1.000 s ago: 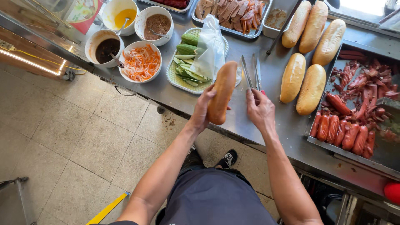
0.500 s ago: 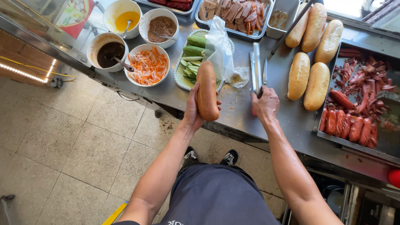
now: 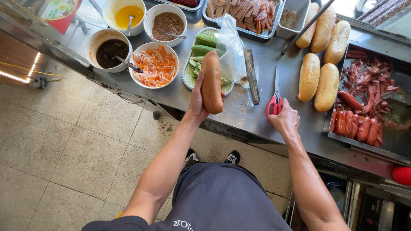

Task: The person prepares a sandwich by cutting a baguette open, spreading sauces and pâté, adding meat, cucumbers, and pickled vegetables, then heating it in a toaster before placing it in a paper bag.

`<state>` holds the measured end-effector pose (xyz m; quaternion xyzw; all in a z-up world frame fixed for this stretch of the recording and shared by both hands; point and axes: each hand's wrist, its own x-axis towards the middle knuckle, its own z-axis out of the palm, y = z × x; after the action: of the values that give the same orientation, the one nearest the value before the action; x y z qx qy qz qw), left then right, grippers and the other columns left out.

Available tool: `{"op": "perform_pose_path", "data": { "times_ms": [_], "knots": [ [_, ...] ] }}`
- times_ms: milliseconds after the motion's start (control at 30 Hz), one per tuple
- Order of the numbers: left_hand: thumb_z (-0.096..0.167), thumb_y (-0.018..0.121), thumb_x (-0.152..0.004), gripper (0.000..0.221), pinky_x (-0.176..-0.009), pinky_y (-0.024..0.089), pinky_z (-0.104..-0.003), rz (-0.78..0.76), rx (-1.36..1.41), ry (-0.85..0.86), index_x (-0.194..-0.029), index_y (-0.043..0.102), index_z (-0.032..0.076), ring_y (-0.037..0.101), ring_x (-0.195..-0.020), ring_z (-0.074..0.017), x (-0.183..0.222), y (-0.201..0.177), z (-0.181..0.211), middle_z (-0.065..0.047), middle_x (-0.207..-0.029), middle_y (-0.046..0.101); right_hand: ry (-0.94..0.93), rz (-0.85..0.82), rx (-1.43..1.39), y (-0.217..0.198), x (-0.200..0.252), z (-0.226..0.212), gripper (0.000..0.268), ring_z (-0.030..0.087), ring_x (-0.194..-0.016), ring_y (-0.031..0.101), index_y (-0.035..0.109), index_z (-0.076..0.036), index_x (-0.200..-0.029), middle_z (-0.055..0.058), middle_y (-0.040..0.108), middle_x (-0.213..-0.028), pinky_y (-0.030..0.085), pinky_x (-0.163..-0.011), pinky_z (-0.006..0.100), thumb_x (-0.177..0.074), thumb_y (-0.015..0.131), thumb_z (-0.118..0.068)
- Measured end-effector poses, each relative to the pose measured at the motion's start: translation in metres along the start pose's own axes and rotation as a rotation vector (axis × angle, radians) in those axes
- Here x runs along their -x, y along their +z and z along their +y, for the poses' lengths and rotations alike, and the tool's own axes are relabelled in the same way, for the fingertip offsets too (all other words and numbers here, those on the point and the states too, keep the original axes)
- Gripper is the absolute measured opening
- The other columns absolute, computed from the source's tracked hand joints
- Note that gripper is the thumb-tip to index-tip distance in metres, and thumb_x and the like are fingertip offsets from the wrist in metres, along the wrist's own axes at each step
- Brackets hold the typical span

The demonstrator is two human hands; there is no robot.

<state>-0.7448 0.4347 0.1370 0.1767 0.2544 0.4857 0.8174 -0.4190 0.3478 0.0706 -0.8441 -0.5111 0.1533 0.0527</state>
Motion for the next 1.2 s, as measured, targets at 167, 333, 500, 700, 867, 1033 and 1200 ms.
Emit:
{"op": "perform_pose_path", "data": {
  "times_ms": [167, 333, 500, 700, 867, 1033, 1200],
  "knots": [
    [0.064, 0.052, -0.097, 0.068, -0.056, 0.063, -0.035, -0.039, -0.012, 0.099, -0.125, 0.056, 0.002, 0.073, -0.069, -0.0229, -0.028, 0.010, 0.004, -0.012, -0.094, 0.067, 0.327, -0.370, -1.043, -0.046, 0.027, -0.021, 0.053, 0.017, -0.076, 0.069, 0.063, 0.003, -0.132, 0.011, 0.072, -0.092, 0.057, -0.068, 0.030, -0.094, 0.075, -0.031],
    [0.063, 0.049, -0.100, 0.068, -0.058, 0.064, -0.037, 0.124, -0.032, 0.155, -0.125, 0.056, 0.001, 0.073, -0.069, -0.0245, -0.066, 0.014, 0.008, -0.012, -0.090, 0.066, 0.019, -0.608, -1.298, -0.092, 0.104, -0.081, 0.055, 0.009, -0.069, 0.058, 0.056, 0.001, -0.136, 0.002, 0.061, -0.086, 0.048, -0.058, 0.026, -0.091, 0.068, -0.027],
    [0.065, 0.049, -0.093, 0.070, -0.054, 0.064, -0.038, 0.200, 0.000, 0.241, -0.123, 0.056, 0.003, 0.073, -0.063, -0.0252, -0.088, 0.018, 0.028, -0.011, -0.084, 0.067, 0.003, -0.978, -1.380, -0.118, 0.152, -0.119, 0.054, 0.008, -0.066, 0.047, 0.051, 0.002, -0.142, -0.001, 0.048, -0.080, 0.041, -0.055, 0.026, -0.104, 0.048, -0.036],
    [0.065, 0.052, -0.092, 0.077, -0.056, 0.066, -0.040, 0.310, -0.029, 0.278, -0.122, 0.056, -0.006, 0.074, -0.064, -0.0288, -0.089, 0.031, 0.040, -0.016, -0.086, 0.069, 0.002, -0.972, -1.481, -0.118, 0.149, -0.124, 0.055, 0.008, -0.065, 0.045, 0.052, 0.004, -0.143, -0.001, 0.048, -0.080, 0.039, -0.054, 0.025, -0.105, 0.051, -0.035],
    [0.067, 0.056, -0.094, 0.079, -0.061, 0.065, -0.038, 0.361, -0.093, 0.287, -0.118, 0.060, -0.008, 0.072, -0.071, -0.0238, -0.080, 0.043, 0.015, -0.017, -0.095, 0.066, -0.001, -0.924, -1.410, -0.116, 0.134, -0.129, 0.054, 0.007, -0.063, 0.046, 0.053, 0.001, -0.142, -0.002, 0.048, -0.079, 0.039, -0.052, 0.024, -0.103, 0.052, -0.036],
    [0.065, 0.056, -0.097, 0.072, -0.073, 0.062, -0.031, 0.396, -0.015, 0.283, -0.125, 0.063, -0.001, 0.071, -0.083, -0.0160, -0.069, 0.056, -0.007, -0.011, -0.106, 0.067, -0.042, -0.707, -1.277, -0.105, 0.126, -0.146, 0.051, 0.008, -0.056, 0.046, 0.058, 0.005, -0.135, 0.000, 0.049, -0.074, 0.039, -0.046, 0.024, -0.100, 0.062, -0.032],
    [0.058, 0.052, -0.099, 0.066, -0.064, 0.064, -0.038, 0.324, 0.056, 0.303, -0.120, 0.059, -0.004, 0.070, -0.075, -0.0216, -0.065, 0.064, 0.004, -0.013, -0.099, 0.066, -0.131, -0.632, -1.237, -0.097, 0.132, -0.148, 0.050, 0.008, -0.056, 0.049, 0.062, 0.004, -0.132, -0.001, 0.050, -0.070, 0.044, -0.047, 0.024, -0.099, 0.063, -0.034]
  ]
}}
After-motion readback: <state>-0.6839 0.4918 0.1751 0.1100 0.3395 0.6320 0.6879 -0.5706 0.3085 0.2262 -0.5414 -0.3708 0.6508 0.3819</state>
